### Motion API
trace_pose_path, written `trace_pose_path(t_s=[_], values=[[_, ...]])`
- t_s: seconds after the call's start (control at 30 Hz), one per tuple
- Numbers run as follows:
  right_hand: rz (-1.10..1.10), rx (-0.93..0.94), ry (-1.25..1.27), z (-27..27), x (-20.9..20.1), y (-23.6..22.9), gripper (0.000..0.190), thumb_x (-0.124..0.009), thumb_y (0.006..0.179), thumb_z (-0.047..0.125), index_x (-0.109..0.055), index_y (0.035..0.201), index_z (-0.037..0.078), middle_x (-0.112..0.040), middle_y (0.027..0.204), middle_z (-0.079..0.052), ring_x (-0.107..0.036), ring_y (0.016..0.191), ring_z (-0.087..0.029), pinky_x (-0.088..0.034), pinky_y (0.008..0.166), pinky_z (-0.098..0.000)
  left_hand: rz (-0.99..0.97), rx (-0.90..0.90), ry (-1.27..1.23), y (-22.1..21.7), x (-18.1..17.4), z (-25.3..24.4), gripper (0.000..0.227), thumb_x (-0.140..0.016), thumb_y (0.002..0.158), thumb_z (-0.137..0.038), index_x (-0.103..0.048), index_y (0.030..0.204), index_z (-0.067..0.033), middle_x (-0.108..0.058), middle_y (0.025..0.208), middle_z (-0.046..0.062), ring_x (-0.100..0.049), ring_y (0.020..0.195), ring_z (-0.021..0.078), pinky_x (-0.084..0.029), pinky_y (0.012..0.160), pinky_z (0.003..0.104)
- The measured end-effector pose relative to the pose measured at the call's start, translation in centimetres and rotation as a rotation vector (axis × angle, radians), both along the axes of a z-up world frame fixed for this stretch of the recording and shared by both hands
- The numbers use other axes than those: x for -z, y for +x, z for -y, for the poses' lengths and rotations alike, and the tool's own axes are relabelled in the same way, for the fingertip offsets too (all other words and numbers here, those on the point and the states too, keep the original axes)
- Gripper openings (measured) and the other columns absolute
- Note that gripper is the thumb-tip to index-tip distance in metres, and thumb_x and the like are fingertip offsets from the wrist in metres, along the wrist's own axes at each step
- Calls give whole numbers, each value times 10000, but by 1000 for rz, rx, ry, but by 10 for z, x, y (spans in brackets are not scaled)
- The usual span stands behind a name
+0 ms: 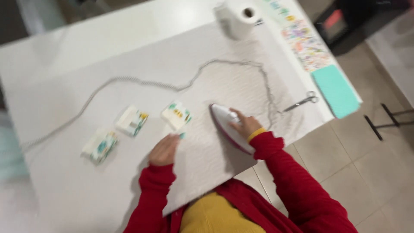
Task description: Organizing and ironing small patterned fabric squares.
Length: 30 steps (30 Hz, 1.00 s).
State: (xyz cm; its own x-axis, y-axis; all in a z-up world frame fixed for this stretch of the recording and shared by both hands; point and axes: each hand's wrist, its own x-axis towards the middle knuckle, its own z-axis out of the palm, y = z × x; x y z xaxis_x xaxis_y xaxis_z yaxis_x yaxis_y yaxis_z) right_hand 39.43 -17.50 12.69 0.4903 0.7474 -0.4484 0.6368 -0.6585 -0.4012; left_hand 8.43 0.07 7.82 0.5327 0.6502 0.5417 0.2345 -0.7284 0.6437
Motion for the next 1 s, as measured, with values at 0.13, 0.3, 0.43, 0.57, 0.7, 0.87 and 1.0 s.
trace_pose_path(t_s=[0.13,0.3,0.43,0.57,0.7,0.87,1.0], values=[[107,-47,85,2,-25,-21,654,-610,956,507,-408,1546,308,-751,849,-226,-723,658,-331,-618,657,-465,-212,166,205,-16,18,40,233,-727,870,-87,-761,1101,-80,-726,1187,89,-658,1187,300,-517,1024,459],[38,-172,-19,-11,-44,-62,657,-549,974,519,-353,1580,358,-767,801,-167,-739,589,-262,-641,555,-398,-309,130,59,-60,14,61,358,-758,818,-126,-730,1163,-34,-631,1348,143,-554,1308,328,-430,1085,517],[-2,-509,127,-30,-38,-106,632,-550,984,492,-345,1558,321,-749,971,-149,-741,567,-240,-636,485,-377,-255,-128,-40,-99,17,58,315,-733,878,-39,-722,1193,-43,-633,1348,116,-573,1306,319,-471,1095,447],[70,-682,19,-57,-43,-142,643,-547,977,537,-330,1552,350,-766,873,-92,-743,626,-249,-616,498,-392,-224,-273,-93,-118,32,57,259,-718,900,-12,-724,1156,-52,-656,1288,107,-606,1229,311,-493,1058,424],[103,-701,-7,-64,-26,-148,662,-547,989,536,-308,1575,341,-760,803,-119,-740,676,-265,-618,550,-393,-177,-307,-148,-129,41,61,248,-697,901,-3,-723,1144,-48,-662,1264,113,-614,1204,314,-495,1047,421],[134,-697,426,-50,11,-139,642,-592,964,481,-381,1544,304,-764,948,-147,-723,591,-275,-613,513,-418,-152,-290,-188,-135,63,54,255,-647,890,-7,-733,1122,-72,-687,1217,107,-624,1168,305,-490,1042,429],[91,-611,72,-56,-21,-144,623,-565,1003,515,-361,1570,357,-710,749,-140,-720,613,-292,-609,595,-443,-119,-275,-209,-131,65,55,222,-655,909,-3,-735,1096,-93,-697,1197,83,-638,1156,286,-501,1035,409]])
